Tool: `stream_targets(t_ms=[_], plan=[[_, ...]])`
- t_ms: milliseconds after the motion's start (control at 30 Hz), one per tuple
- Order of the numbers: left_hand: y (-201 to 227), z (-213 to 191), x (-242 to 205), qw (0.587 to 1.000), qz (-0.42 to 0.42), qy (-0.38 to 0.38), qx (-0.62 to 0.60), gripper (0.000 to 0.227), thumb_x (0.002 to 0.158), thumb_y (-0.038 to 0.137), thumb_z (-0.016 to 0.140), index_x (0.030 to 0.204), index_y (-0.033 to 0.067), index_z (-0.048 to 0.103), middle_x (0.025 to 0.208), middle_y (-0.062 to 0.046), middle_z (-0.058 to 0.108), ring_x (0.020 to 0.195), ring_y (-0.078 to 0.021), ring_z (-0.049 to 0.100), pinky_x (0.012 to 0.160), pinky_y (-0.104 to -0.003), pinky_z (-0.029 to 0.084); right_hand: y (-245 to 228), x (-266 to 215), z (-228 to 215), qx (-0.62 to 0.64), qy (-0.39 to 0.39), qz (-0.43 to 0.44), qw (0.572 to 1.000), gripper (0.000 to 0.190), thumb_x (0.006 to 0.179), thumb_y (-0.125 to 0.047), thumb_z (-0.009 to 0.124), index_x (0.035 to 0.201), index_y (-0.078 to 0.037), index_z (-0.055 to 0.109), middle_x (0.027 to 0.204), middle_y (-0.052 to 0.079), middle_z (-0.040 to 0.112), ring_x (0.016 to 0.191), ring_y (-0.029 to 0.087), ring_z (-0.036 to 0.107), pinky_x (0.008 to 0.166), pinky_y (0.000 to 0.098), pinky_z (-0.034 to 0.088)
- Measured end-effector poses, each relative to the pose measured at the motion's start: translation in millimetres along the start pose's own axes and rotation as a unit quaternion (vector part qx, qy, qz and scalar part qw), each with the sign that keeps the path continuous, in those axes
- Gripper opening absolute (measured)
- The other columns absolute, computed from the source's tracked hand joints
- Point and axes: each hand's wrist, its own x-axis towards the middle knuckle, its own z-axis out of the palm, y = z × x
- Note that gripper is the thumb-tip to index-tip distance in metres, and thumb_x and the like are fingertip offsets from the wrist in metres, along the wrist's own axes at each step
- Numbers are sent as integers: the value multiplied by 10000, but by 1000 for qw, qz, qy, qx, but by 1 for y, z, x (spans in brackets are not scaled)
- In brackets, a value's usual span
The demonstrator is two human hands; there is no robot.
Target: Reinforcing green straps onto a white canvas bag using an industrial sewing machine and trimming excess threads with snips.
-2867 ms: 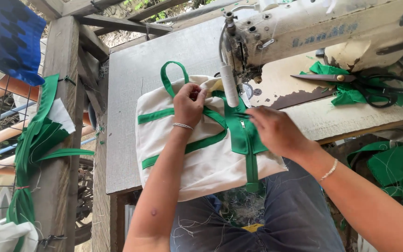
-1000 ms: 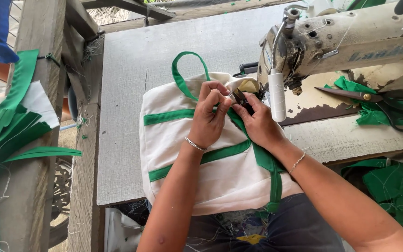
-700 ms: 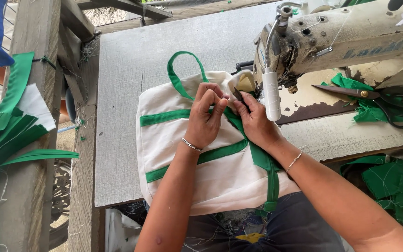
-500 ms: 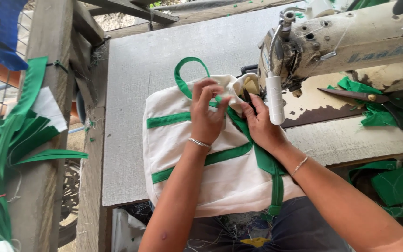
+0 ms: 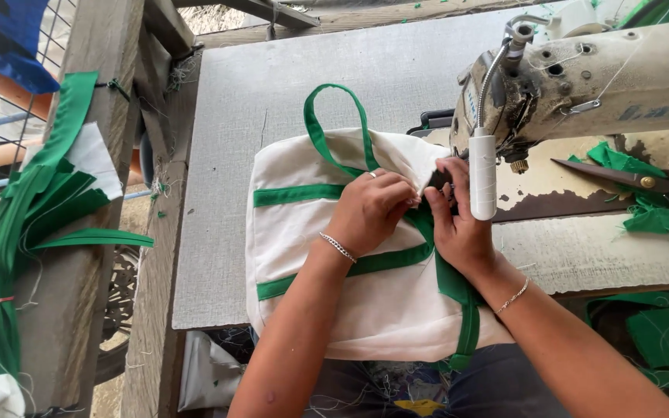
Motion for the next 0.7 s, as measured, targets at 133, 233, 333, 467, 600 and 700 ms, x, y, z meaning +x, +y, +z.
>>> stream_targets(t_ms=[133,233,333,467,600,700], plan=[[5,-2,0,997,-31,-50,45,114,869,84,778,804,151,713,869,-11,712,837,-213,692,758,-346,564,15,-12,7,34,-43,59,997,312,1061,-136,633,1301,62,615,1059,186,716,977,321,712,851,445,575],[-1,-3,-3,990,-139,-30,-25,73,888,107,752,825,136,733,833,-11,709,771,-222,695,730,-342,581,17,-11,4,0,-54,69,996,238,1045,-137,671,1212,32,659,975,177,729,900,316,728,772,423,592],[-6,-2,-4,979,-200,-18,-36,101,929,118,669,829,135,665,691,-22,659,682,-260,684,641,-370,562,13,-7,5,-32,-36,14,999,241,1030,-132,705,1204,33,694,1012,172,722,927,362,727,802,440,587],[-7,4,-5,981,-191,-2,-12,162,1015,191,588,865,131,578,679,-82,664,639,-313,687,633,-412,564,5,-4,5,-40,-59,14,997,260,1025,-128,693,1215,50,691,1051,199,706,927,400,713,813,488,587],[-5,9,-6,989,-144,34,18,137,1046,182,529,918,133,519,687,-88,610,659,-331,676,631,-410,561,8,-7,3,-62,-59,7,996,332,1013,-133,706,1283,57,677,1130,210,651,999,413,680,864,501,568],[-8,14,-9,992,-102,56,43,114,1039,169,529,931,141,511,695,-72,561,670,-318,656,633,-392,555,18,-13,8,-77,-66,15,995,361,997,-148,719,1309,31,683,1160,192,616,1038,423,660,868,520,558]])
